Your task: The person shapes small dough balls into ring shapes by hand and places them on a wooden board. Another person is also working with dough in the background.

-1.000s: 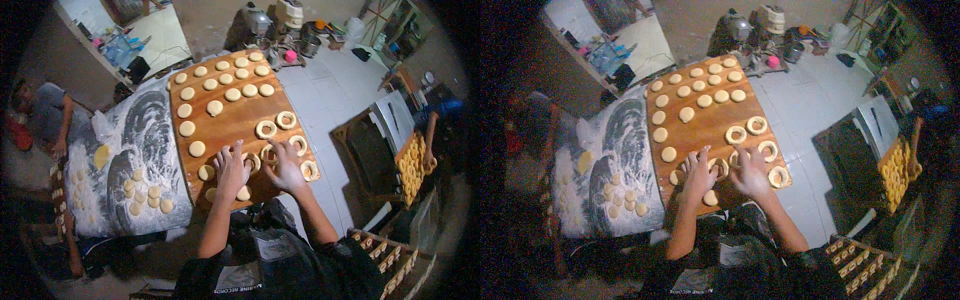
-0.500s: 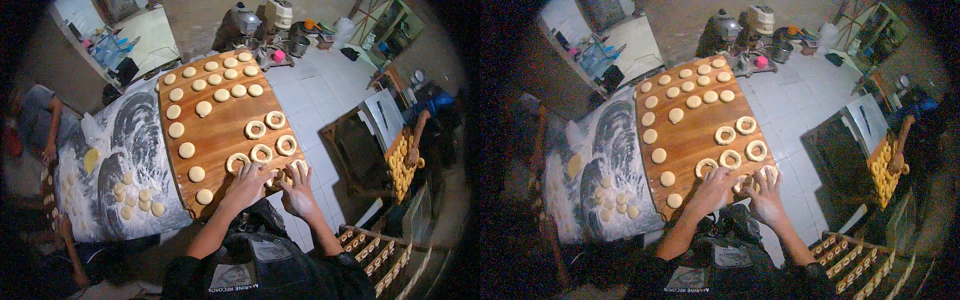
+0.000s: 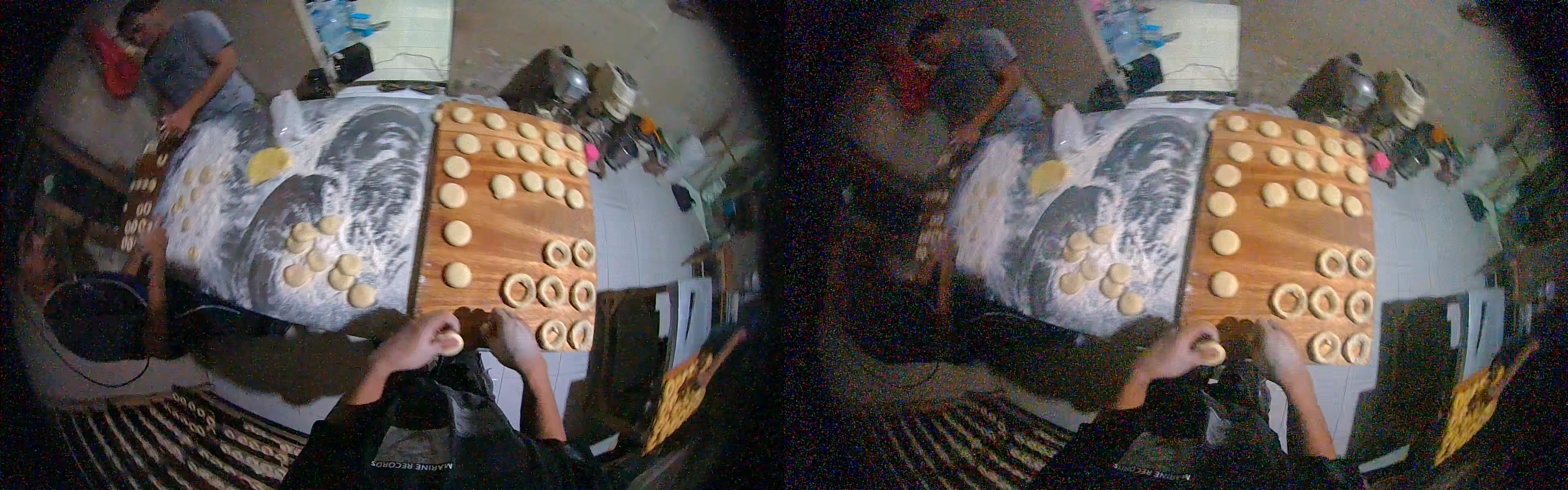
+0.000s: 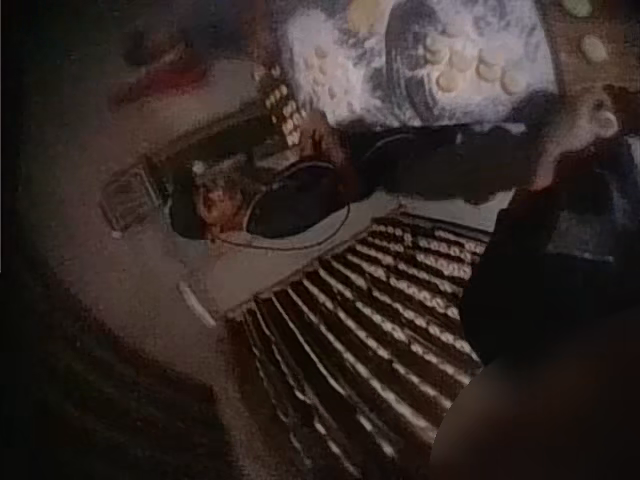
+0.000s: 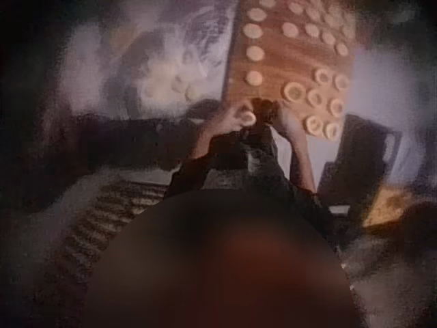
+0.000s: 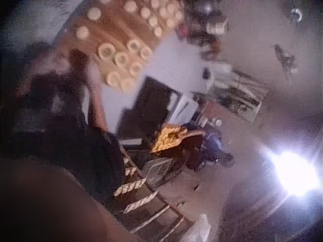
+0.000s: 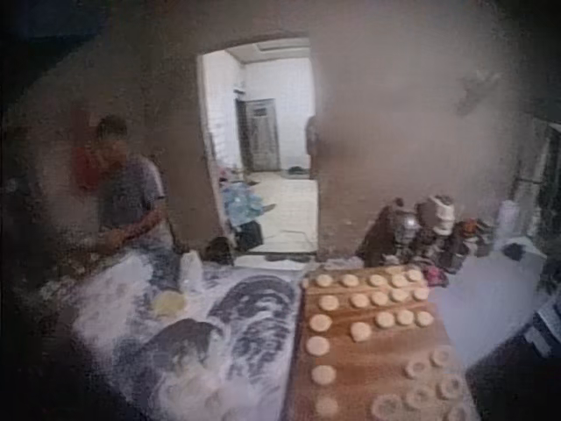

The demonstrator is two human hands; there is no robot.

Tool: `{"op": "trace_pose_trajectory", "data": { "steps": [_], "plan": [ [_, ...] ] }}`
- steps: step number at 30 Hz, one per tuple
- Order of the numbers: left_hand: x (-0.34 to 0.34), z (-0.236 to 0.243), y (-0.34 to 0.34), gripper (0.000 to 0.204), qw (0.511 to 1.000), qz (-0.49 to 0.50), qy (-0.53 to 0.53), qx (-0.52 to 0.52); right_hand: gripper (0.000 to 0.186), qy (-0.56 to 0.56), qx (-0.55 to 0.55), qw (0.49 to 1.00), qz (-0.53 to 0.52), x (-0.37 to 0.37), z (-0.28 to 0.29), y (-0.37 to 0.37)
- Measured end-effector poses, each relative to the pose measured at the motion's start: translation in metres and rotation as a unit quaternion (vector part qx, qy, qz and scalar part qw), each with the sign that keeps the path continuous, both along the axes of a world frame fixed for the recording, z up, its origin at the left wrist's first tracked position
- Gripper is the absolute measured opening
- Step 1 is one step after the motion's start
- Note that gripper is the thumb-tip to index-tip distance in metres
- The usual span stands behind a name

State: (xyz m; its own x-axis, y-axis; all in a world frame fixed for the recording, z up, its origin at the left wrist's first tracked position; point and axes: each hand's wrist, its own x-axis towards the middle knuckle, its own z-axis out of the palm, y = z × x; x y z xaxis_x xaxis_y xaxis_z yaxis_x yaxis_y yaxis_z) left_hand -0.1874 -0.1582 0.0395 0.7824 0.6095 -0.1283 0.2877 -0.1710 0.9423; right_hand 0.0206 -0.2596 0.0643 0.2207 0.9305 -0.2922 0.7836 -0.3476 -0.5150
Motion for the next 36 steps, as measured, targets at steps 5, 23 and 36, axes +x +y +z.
{"op": "trace_pose_trajectory", "data": {
  "steps": [5,23,36],
  "plan": [
    [-0.084,-0.030,0.122,0.023,0.945,0.311,-0.009,0.099,0.029,0.145,0.012,0.988,0.052,-0.019,0.016,0.079],
    [-0.125,-0.062,0.148,0.035,0.952,0.266,-0.012,0.153,0.033,0.205,0.033,0.971,0.118,-0.146,-0.015,0.242],
    [-0.136,0.001,0.178,0.021,0.972,0.159,-0.121,0.121,0.060,-0.064,0.267,0.960,-0.055,-0.199,0.010,0.243]
  ]
}}
